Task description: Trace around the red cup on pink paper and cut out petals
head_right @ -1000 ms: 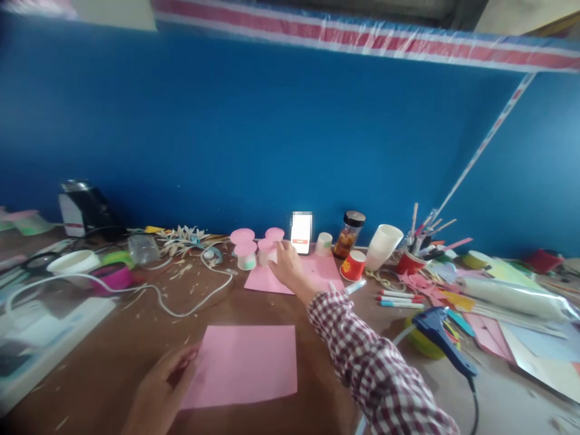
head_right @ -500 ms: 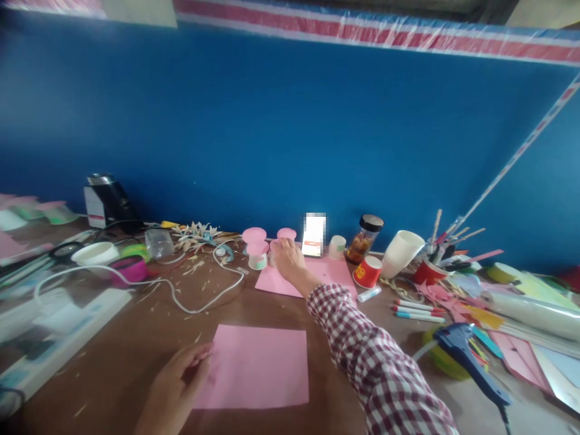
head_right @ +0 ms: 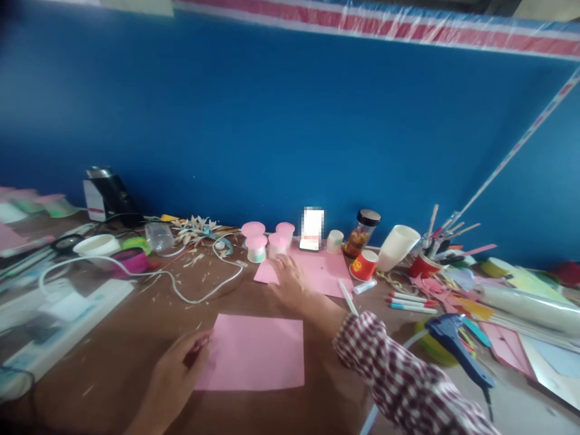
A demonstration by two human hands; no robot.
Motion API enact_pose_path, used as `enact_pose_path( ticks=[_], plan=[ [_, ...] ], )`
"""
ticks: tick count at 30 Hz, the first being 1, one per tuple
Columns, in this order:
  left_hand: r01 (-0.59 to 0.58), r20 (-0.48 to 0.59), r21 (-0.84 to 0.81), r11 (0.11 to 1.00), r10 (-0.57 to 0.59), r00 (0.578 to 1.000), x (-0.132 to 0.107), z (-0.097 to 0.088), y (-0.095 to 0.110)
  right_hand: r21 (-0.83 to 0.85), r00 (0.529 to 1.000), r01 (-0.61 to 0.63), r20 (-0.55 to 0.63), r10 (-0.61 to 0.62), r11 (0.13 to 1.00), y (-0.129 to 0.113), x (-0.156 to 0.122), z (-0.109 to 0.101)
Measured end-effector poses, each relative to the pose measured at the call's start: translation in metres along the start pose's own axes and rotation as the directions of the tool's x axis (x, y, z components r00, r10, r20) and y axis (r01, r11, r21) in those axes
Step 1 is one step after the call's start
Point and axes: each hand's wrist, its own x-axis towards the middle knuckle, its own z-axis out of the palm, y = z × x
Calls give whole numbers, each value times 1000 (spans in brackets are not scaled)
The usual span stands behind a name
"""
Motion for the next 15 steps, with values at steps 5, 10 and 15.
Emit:
enact_pose_path(
  ticks=[5, 10, 15],
  plan=[
    [36, 6, -38, 999, -36, 999, 0, -2, 4, 35, 980, 179, 76, -182, 983, -40, -98, 6],
    [87, -40, -110, 990, -92, 995, -1, -5, 9, 66, 969, 233, 70, -237, 970, -68, -178, 41],
    [97, 20, -162, 982, -95, 995, 2, -13, 13, 46, 968, 246, 37, -248, 968, -73, -202, 69]
  ],
)
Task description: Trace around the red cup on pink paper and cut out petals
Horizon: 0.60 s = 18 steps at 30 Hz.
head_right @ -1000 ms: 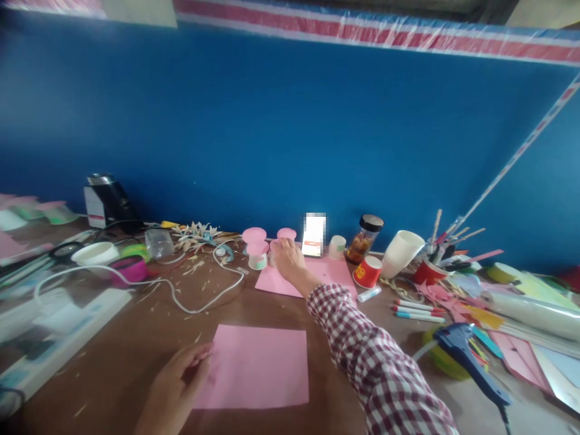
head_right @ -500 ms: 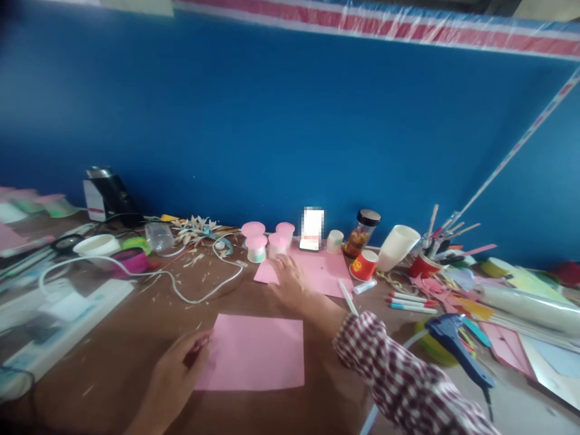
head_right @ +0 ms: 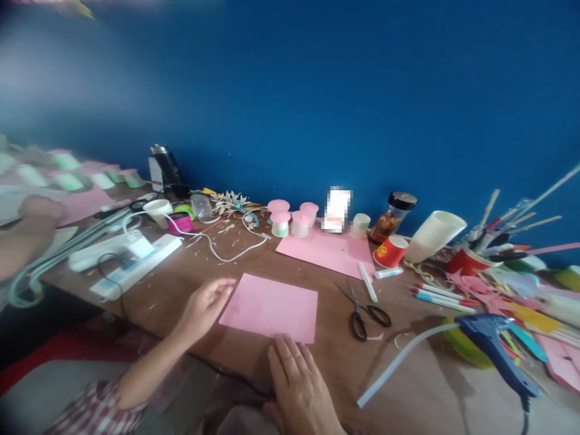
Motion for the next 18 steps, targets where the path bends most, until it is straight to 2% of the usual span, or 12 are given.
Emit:
enact_pose_path(
  ticks=[4, 8, 10, 14, 18],
  plan=[
    [12, 74, 58, 998, -16, 997, 14, -6, 1, -16, 999, -1, -50, 0, 1000, -3, -2, -1],
    [-32, 192, 192, 981, -6, 981, 34, -3, 7, -27, 997, -4, -83, 1, 1000, -5, -5, -3],
    [-65, 264, 265, 962, -7, 964, 41, 1, 14, -35, 993, -1, -121, -3, 999, -5, -8, -1],
    [-142, 424, 374, 916, -33, 905, 52, 6, 32, -71, 976, 0, -217, -16, 997, -5, -13, 6],
    [-181, 489, 418, 890, -52, 871, 61, 7, 34, -101, 966, -12, -256, -15, 995, -4, -16, 9]
  ],
)
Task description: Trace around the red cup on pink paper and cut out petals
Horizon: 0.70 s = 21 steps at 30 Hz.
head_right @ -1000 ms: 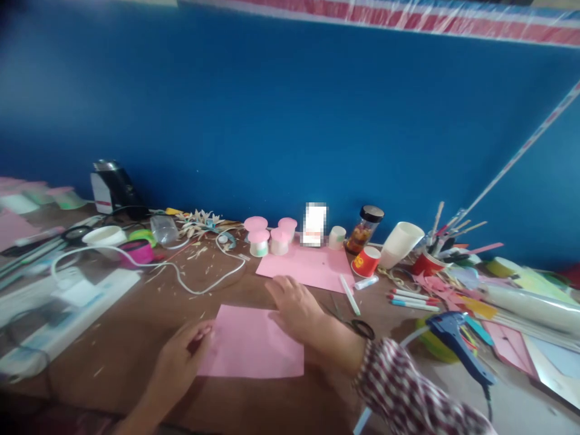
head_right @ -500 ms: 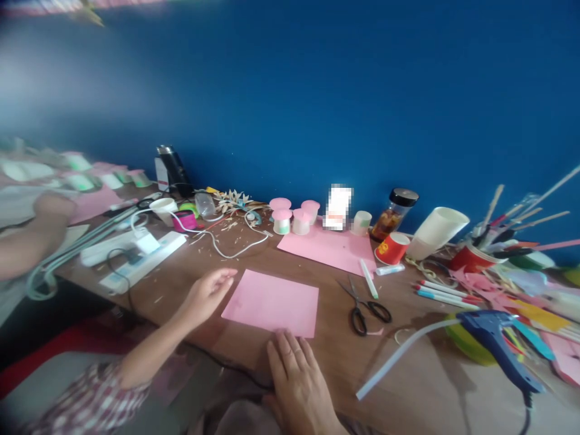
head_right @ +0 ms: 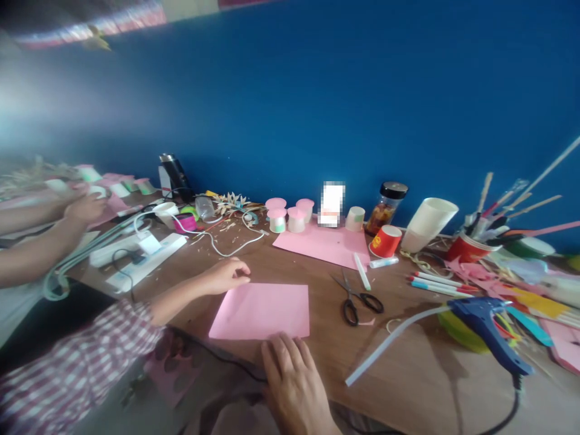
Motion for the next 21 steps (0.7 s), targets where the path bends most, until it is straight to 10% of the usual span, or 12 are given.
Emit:
enact_pose_path(
  ticks=[11, 21],
  plan=[
    [40, 255, -51, 998, -25, 967, 2, -11, 1, -18, 991, 23, -133, -25, 1000, 0, 3, 5],
    [25, 273, -119, 993, 8, 962, 4, -6, -1, -33, 991, 19, -131, -23, 999, 1, 3, 7]
  ],
)
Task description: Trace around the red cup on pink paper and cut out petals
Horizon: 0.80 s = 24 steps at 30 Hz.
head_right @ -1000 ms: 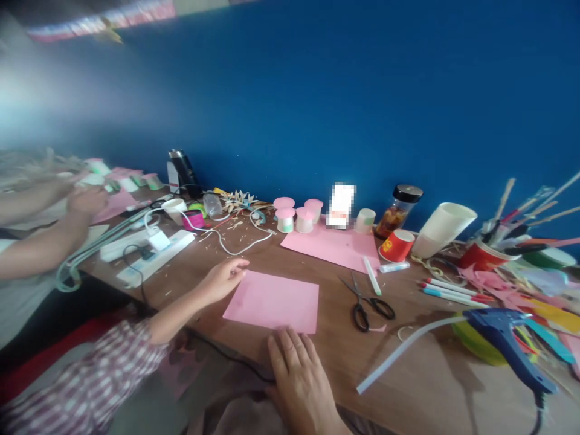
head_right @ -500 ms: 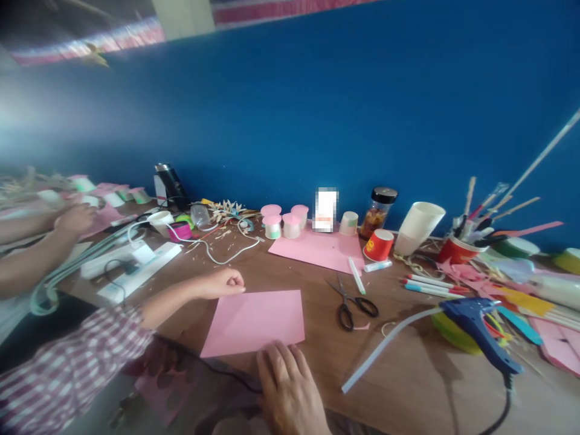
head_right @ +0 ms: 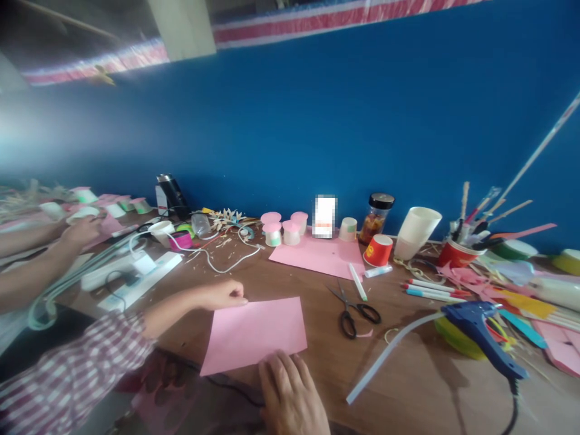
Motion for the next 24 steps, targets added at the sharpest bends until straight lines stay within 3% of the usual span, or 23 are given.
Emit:
enact_pose_path(
  ticks=[5, 11, 16, 19, 21, 24],
  plan=[
    [11, 27, -82, 997, -9, 1000, 4, 0, 13, -10, 1000, 1, -20, -2, 1000, 0, -1, 1],
    [-119, 166, -103, 988, 135, 977, 19, 5, 23, 7, 999, -9, -34, 9, 1000, -1, 4, -2],
    [-226, 262, -115, 967, 249, 932, 29, 3, 33, 36, 998, -15, -64, 17, 999, 1, 7, -11],
    [-240, 197, -196, 951, 278, 940, 35, -4, 35, 64, 994, 20, -108, -13, 998, 6, 6, -24],
    [-191, 79, -346, 919, 232, 970, 39, -7, 37, 93, 993, -2, -114, 13, 996, 10, 5, -37],
    [-116, -57, -659, 743, 104, 993, 47, -6, 42, 130, 994, -52, -84, 63, 990, 20, 4, -57]
  ],
)
